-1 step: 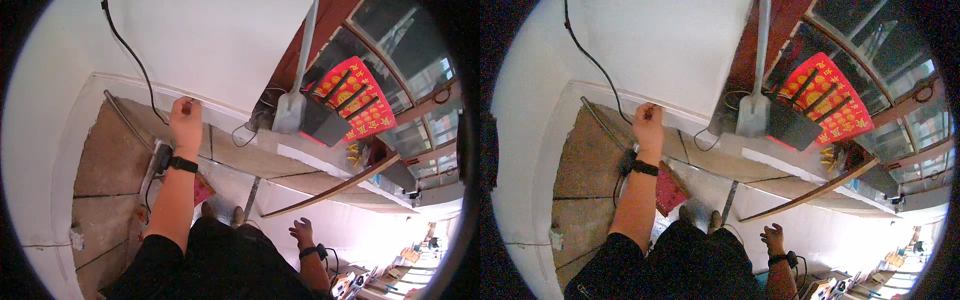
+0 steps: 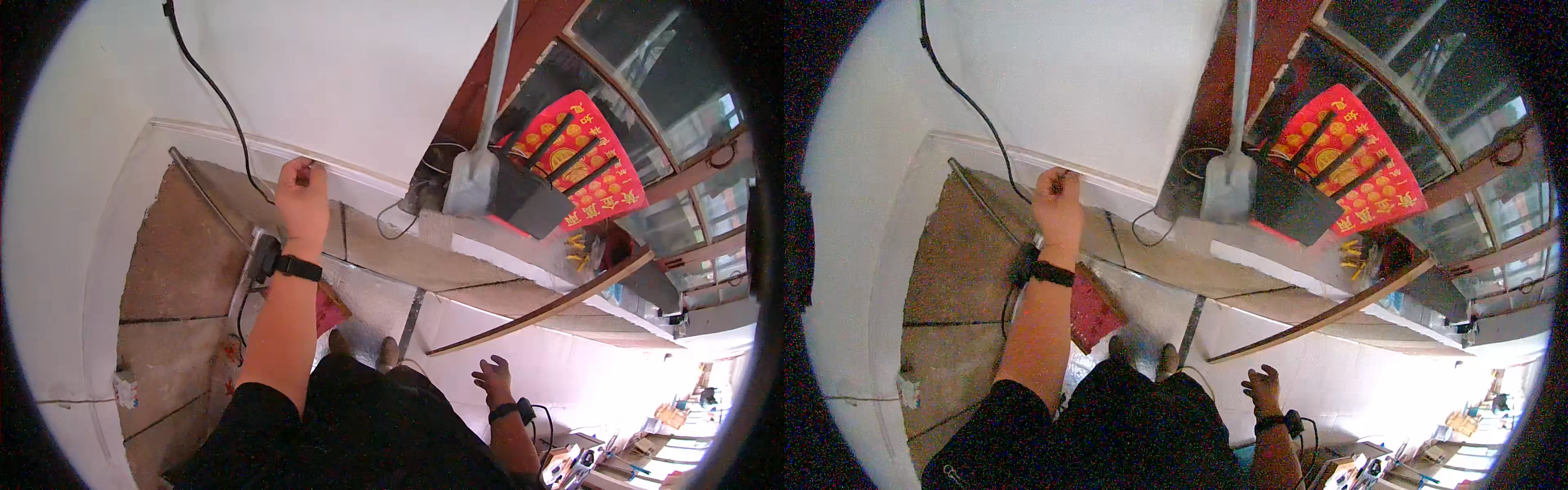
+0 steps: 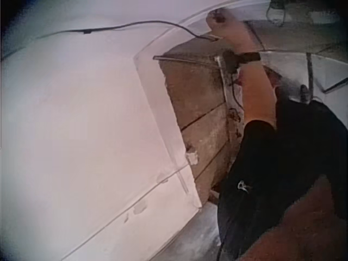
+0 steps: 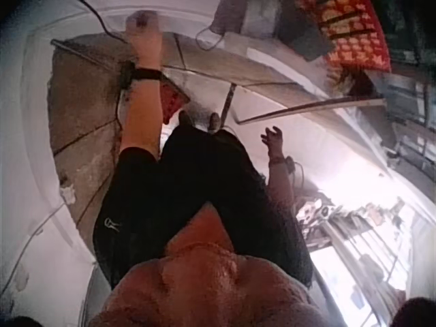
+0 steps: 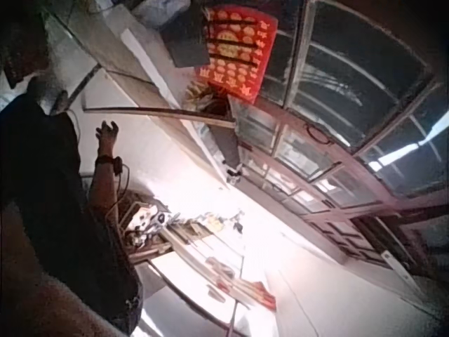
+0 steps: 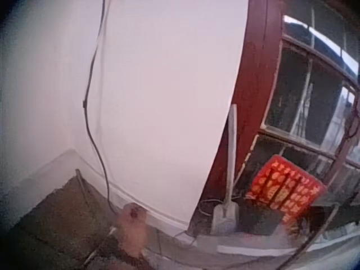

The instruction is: The person manipulates electrical wires and organizes an extension cord in a utility area.

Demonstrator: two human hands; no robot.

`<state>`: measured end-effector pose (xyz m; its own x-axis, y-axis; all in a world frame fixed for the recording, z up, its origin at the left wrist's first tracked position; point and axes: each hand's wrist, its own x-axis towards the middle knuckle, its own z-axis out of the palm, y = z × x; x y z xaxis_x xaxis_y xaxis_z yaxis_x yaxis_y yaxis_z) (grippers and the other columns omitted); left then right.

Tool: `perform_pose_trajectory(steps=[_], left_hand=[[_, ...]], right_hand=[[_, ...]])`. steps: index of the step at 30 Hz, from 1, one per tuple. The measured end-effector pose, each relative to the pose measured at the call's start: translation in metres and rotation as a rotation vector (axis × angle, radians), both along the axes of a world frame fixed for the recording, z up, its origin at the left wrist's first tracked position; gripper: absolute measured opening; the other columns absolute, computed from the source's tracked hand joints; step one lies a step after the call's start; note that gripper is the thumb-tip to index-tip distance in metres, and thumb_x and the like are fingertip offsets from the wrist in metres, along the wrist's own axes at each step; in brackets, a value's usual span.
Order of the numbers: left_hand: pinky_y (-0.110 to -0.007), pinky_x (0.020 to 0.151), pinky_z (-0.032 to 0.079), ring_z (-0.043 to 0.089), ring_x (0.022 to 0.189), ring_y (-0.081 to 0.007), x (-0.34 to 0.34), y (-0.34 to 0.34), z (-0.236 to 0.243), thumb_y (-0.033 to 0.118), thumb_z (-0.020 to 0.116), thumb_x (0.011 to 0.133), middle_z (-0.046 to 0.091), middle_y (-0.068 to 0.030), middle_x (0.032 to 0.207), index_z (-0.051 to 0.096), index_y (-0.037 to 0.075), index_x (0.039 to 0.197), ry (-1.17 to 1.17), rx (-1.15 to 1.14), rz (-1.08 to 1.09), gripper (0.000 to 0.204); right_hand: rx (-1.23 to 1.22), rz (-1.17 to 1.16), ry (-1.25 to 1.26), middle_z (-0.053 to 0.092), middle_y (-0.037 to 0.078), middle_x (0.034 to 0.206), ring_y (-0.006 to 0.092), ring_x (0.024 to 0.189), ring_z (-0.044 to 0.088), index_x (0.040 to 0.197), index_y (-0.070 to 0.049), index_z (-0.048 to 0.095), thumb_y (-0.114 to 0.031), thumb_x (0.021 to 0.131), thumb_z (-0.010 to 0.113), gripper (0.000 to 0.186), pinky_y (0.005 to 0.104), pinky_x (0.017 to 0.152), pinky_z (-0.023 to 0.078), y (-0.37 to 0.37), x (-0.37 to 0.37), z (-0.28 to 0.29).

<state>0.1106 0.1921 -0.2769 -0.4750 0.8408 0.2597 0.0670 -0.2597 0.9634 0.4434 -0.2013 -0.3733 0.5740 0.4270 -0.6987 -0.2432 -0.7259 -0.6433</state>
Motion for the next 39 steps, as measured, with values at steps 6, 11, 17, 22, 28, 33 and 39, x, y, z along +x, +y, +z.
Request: perform_pose_trajectory(steps=[6,11,17,22,28,33,39], left_hand=[[-0.024,0.063,0.045,0.051,0.067,-0.0084,0.008,-0.007,0.005,0.012,0.067,0.085,0.058,0.0001,0.076,0.063,0.000,0.094,0.136,0.019,0.054,0.016],[-0.024,0.063,0.044,0.050,0.067,-0.0078,0.002,0.002,-0.012,0.012,0.067,0.085,0.058,0.0008,0.076,0.063,0.001,0.094,0.058,0.002,0.037,0.015],[-0.025,0.064,0.044,0.051,0.069,-0.0078,0.011,-0.004,0.001,0.013,0.068,0.086,0.059,0.0005,0.078,0.062,0.000,0.094,0.036,0.010,0.052,0.016],[-0.025,0.065,0.045,0.052,0.071,-0.0086,0.010,-0.005,-0.004,0.013,0.067,0.088,0.061,-0.0006,0.081,0.061,0.000,0.095,0.158,-0.014,0.070,0.016],[-0.025,0.066,0.045,0.053,0.073,-0.0094,0.011,-0.007,0.004,0.014,0.065,0.089,0.061,-0.0010,0.083,0.061,0.000,0.096,0.010,-0.021,0.052,0.017],[-0.025,0.063,0.044,0.052,0.068,-0.0093,0.013,-0.010,0.004,0.014,0.063,0.090,0.059,-0.0001,0.078,0.060,0.000,0.092,0.094,-0.055,0.067,0.014],[-0.022,0.059,0.041,0.051,0.064,-0.0070,-0.008,-0.018,0.009,0.013,0.061,0.090,0.057,0.0011,0.074,0.060,0.003,0.089,0.042,-0.126,0.063,0.010]], right_hand=[[-0.031,0.001,0.008,0.055,0.020,0.115,0.0286,0.084,0.066,0.134,-0.005,0.034,-0.017,0.085,0.066,0.059,0.0381,0.068,0.055,-0.013,0.019,-0.009],[-0.041,-0.009,0.013,0.055,0.020,0.113,0.0286,0.083,0.066,0.134,-0.005,0.034,-0.016,0.086,0.065,0.058,0.0383,0.066,0.055,-0.024,0.033,-0.015],[-0.035,0.005,0.016,0.055,0.020,0.113,0.0287,0.082,0.066,0.134,-0.005,0.034,-0.018,0.087,0.066,0.058,0.0388,0.066,0.055,-0.042,0.048,-0.026],[-0.039,-0.015,0.023,0.055,0.020,0.112,0.0289,0.082,0.066,0.133,-0.006,0.035,-0.018,0.087,0.067,0.057,0.0390,0.066,0.055,-0.052,0.055,-0.028],[-0.037,-0.018,0.007,0.057,0.018,0.109,0.0288,0.083,0.066,0.133,-0.006,0.036,-0.019,0.087,0.067,0.057,0.0392,0.066,0.055,-0.054,0.057,-0.021],[-0.023,-0.020,0.022,0.057,0.017,0.107,0.0283,0.082,0.066,0.133,-0.006,0.035,-0.019,0.087,0.067,0.057,0.0389,0.065,0.054,-0.057,0.060,-0.024],[-0.054,-0.017,0.030,0.058,0.018,0.111,0.0280,0.080,0.066,0.133,-0.006,0.036,-0.016,0.087,0.064,0.054,0.0388,0.065,0.055,-0.058,0.064,-0.036]])
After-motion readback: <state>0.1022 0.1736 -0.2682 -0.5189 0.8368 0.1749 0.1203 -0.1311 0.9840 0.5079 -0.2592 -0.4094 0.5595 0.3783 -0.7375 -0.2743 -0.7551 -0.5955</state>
